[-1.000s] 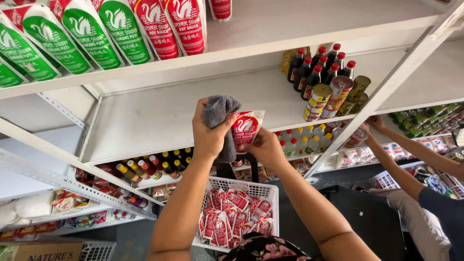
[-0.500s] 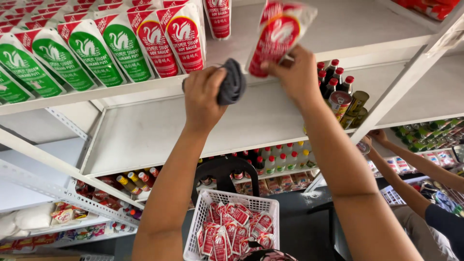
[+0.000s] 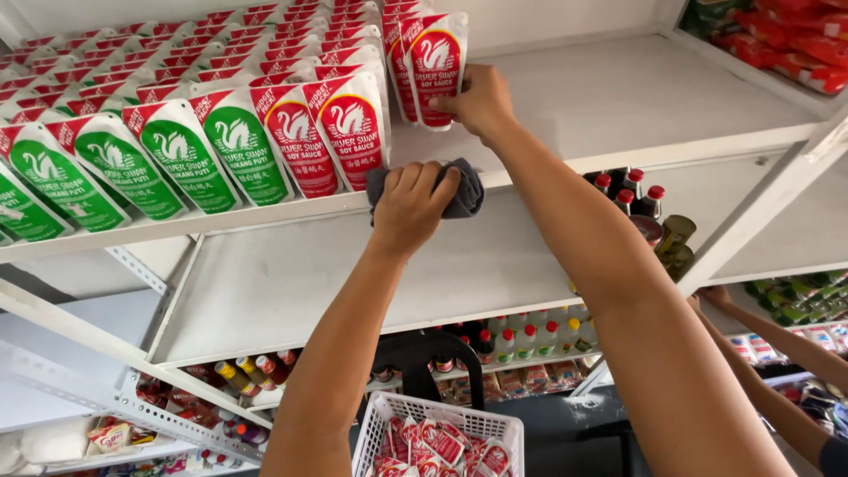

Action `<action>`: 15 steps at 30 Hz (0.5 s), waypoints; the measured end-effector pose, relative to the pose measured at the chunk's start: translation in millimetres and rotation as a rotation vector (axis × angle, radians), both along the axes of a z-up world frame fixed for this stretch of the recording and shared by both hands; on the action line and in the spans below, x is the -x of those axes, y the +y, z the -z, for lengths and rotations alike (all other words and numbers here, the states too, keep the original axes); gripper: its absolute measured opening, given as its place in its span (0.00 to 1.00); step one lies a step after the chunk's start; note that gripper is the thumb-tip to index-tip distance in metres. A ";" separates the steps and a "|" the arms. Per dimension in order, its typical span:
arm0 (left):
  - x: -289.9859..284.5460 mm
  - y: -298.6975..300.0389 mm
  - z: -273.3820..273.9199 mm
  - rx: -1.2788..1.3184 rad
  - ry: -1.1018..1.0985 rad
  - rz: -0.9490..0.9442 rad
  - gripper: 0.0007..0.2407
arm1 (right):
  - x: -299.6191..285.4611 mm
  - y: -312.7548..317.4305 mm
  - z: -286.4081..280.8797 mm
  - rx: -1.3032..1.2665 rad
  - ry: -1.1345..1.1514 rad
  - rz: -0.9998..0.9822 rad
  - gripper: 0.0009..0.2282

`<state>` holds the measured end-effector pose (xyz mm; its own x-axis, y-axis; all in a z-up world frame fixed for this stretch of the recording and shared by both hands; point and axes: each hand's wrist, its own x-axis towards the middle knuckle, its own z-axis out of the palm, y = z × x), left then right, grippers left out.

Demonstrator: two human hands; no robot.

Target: Cleaning store shelves with a rag and stocking individual condiment packets.

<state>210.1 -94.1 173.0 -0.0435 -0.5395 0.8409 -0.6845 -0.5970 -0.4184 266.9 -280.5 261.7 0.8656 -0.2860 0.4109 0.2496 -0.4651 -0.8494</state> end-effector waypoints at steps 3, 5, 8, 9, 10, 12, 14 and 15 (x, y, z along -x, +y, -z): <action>-2.5 -0.4 4.7 0.019 -0.003 0.001 0.13 | -21.5 2.5 2.7 -0.028 0.079 -0.004 0.13; -3.6 -0.7 2.4 0.026 -0.012 0.003 0.13 | -34.8 0.7 8.0 -0.037 0.080 -0.027 0.13; -3.7 -0.8 3.1 0.037 -0.016 0.008 0.12 | -40.7 3.6 10.5 -0.014 0.116 -0.045 0.14; -3.3 -1.0 3.7 0.039 -0.017 0.013 0.12 | -40.0 5.1 10.1 0.018 0.143 -0.040 0.14; -4.2 -1.2 4.2 0.039 -0.016 0.015 0.12 | -41.5 5.6 11.3 0.017 0.144 -0.038 0.14; -5.0 -2.0 4.6 0.042 -0.023 0.015 0.12 | -43.6 6.6 12.9 0.112 0.106 -0.038 0.13; -3.9 -2.3 3.8 0.046 -0.026 0.014 0.12 | -46.3 7.0 14.2 0.120 0.106 -0.034 0.14; -3.2 -2.0 3.3 0.049 -0.028 0.011 0.13 | -47.7 7.7 14.7 0.128 0.105 -0.032 0.14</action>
<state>213.3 -96.1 169.7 -0.0727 -0.4969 0.8647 -0.6793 -0.6101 -0.4077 314.7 -272.9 247.1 0.9136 -0.2089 0.3489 0.1789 -0.5640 -0.8062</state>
